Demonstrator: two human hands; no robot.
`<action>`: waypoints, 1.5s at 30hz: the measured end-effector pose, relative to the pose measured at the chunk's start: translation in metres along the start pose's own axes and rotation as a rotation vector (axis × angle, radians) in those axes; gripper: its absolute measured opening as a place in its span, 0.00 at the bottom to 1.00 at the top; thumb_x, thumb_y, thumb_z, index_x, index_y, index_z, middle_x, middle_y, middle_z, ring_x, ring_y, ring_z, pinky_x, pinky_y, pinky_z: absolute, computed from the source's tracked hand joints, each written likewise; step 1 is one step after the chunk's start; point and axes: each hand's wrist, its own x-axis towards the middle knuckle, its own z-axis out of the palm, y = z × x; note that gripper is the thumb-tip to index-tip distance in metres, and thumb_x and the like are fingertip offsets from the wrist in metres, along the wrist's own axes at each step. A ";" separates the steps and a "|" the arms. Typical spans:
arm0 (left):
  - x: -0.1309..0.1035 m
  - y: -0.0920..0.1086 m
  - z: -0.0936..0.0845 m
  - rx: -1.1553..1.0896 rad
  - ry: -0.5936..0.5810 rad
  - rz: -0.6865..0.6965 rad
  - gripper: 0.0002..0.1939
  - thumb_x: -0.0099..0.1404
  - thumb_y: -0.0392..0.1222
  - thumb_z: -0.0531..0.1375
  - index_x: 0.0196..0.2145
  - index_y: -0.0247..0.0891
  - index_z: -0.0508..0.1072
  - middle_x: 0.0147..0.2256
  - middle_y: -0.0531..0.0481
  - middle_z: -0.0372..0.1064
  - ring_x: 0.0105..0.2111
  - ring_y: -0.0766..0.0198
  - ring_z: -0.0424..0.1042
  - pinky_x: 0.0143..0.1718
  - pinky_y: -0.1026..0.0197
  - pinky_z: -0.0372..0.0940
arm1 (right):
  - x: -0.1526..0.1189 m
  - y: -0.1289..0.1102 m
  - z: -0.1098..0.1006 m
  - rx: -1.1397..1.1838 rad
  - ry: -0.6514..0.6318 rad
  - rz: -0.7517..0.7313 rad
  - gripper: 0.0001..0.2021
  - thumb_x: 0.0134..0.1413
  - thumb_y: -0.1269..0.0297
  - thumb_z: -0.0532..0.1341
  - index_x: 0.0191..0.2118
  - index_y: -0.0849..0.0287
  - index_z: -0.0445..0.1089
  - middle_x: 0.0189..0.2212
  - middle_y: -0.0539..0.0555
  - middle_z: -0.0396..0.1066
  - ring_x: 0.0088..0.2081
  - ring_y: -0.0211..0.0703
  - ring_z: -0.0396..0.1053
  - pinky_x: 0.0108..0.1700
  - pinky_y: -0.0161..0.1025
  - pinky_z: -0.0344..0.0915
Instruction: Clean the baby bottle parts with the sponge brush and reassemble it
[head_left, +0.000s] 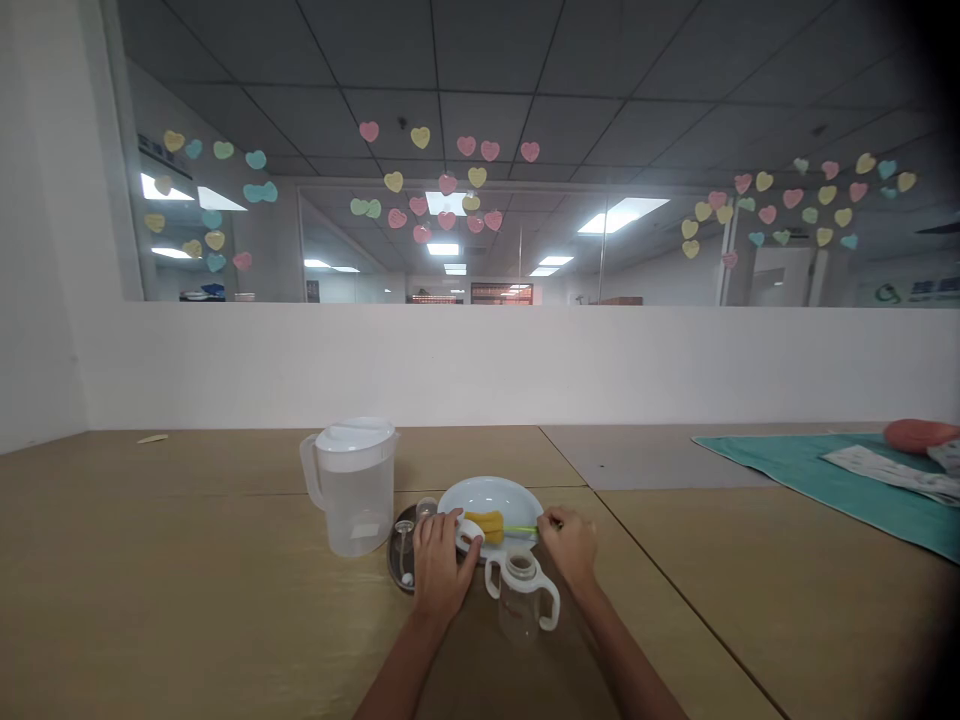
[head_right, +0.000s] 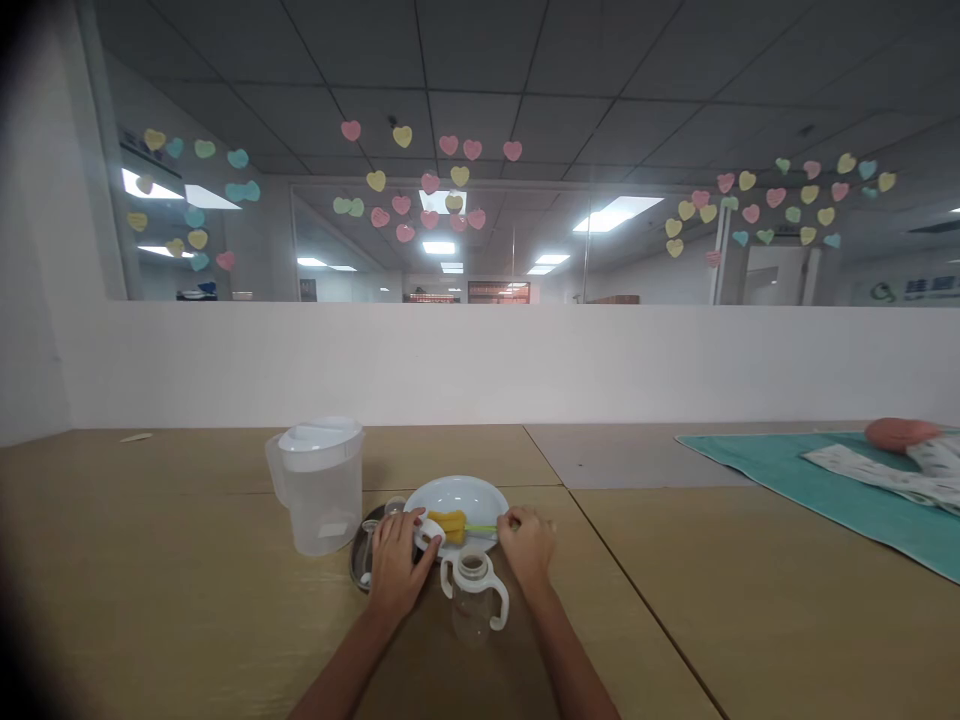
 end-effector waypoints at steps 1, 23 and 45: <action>0.000 0.000 0.000 -0.003 0.010 -0.006 0.17 0.64 0.49 0.53 0.46 0.39 0.67 0.40 0.46 0.69 0.43 0.54 0.67 0.53 0.46 0.55 | 0.000 0.000 0.000 0.032 -0.028 0.036 0.13 0.46 0.63 0.52 0.19 0.57 0.70 0.23 0.51 0.72 0.28 0.42 0.66 0.33 0.36 0.48; -0.001 -0.009 0.013 -0.496 -0.016 -0.284 0.18 0.68 0.48 0.46 0.51 0.39 0.63 0.51 0.43 0.65 0.53 0.58 0.64 0.55 0.49 0.60 | -0.004 -0.003 0.001 0.094 0.093 -0.193 0.13 0.50 0.64 0.51 0.24 0.57 0.72 0.26 0.53 0.71 0.33 0.44 0.62 0.39 0.38 0.53; -0.002 -0.009 0.018 -0.455 0.030 -0.275 0.18 0.68 0.45 0.46 0.54 0.39 0.59 0.53 0.43 0.63 0.55 0.59 0.62 0.57 0.51 0.58 | 0.009 0.007 -0.018 0.664 -0.708 0.578 0.24 0.43 0.38 0.57 0.19 0.56 0.56 0.12 0.41 0.45 0.15 0.30 0.42 0.17 0.31 0.40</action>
